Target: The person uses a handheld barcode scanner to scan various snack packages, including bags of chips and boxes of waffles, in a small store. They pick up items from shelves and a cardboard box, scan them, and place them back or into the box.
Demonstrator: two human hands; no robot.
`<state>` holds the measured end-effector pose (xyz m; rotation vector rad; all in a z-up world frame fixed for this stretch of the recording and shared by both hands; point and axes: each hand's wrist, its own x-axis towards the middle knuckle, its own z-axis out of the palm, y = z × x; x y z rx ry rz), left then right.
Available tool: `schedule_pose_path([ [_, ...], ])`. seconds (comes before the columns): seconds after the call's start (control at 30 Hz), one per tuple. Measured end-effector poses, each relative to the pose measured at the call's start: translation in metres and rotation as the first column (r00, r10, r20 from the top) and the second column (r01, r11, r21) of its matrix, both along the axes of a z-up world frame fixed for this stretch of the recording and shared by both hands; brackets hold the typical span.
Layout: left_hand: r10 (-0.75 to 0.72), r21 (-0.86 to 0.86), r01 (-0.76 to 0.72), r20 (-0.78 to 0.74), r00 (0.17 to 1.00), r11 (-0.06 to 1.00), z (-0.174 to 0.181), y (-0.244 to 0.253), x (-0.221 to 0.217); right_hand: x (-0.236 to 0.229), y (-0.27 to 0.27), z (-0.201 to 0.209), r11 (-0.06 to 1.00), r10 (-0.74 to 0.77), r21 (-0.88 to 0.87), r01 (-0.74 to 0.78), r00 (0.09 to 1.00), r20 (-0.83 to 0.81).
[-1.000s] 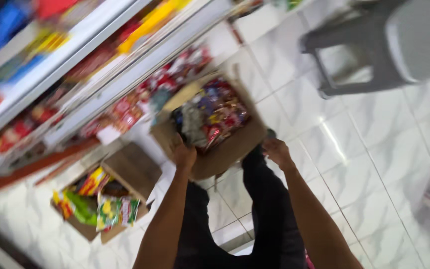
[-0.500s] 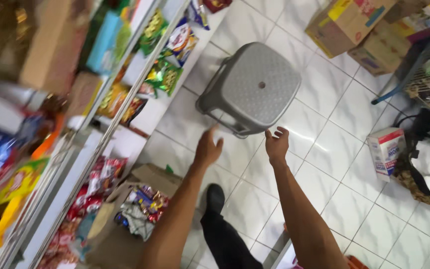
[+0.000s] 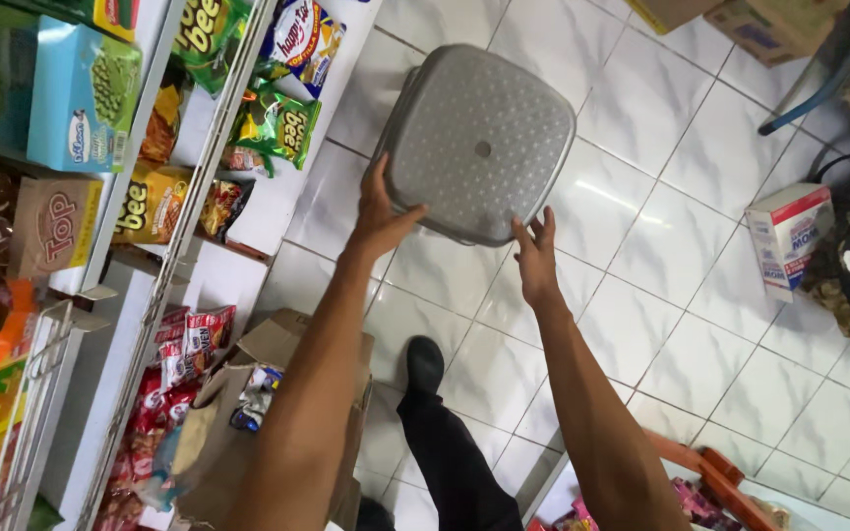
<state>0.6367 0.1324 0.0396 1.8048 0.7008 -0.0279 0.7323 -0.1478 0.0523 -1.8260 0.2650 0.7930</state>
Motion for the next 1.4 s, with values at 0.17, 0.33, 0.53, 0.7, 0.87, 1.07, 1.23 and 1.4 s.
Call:
schedule_pose_path([
  [0.17, -0.017, -0.024, 0.006, -0.508, 0.861, 1.0, 0.002, 0.018, -0.043, -0.016, -0.03, -0.001, 0.981, -0.024, -0.195, 0.02, 1.0, -0.014],
  [0.33, 0.051, -0.011, -0.054, -0.188, 0.981, 0.998, -0.008, -0.016, -0.056, -0.03, -0.023, -0.011, 1.0, -0.009, -0.003, 0.009, 0.991, -0.137],
  [0.53, 0.019, -0.11, -0.036, -0.156, 0.988, 0.993, 0.035, -0.034, -0.105, -0.047, -0.041, 0.038, 0.996, -0.018, 0.081, 0.026, 0.996, -0.092],
  [0.7, 0.093, -0.143, -0.096, -0.029, 0.995, 0.985, 0.114, -0.072, -0.178, -0.096, -0.076, 0.127, 0.993, -0.031, 0.11, 0.035, 0.999, -0.036],
  [0.87, 0.188, -0.273, -0.204, -0.084, 0.979, 0.94, 0.214, -0.12, -0.282, -0.16, -0.099, 0.236, 0.945, -0.027, 0.327, -0.016, 0.992, 0.125],
  [1.07, 0.521, -0.489, -0.397, 0.143, 0.841, 0.776, 0.332, -0.192, -0.394, -0.236, -0.118, 0.359, 0.914, 0.087, 0.359, -0.19, 0.955, 0.283],
  [1.23, 0.593, -0.46, -0.44, 0.268, 0.759, 0.772, 0.393, -0.225, -0.491, -0.298, -0.122, 0.434, 0.824, 0.163, 0.491, -0.284, 0.947, 0.276],
  [1.4, 0.651, -0.279, -0.59, 0.264, 0.711, 0.758, 0.423, -0.213, -0.563, -0.348, -0.097, 0.447, 0.828, 0.197, 0.495, -0.263, 0.963, 0.183],
])
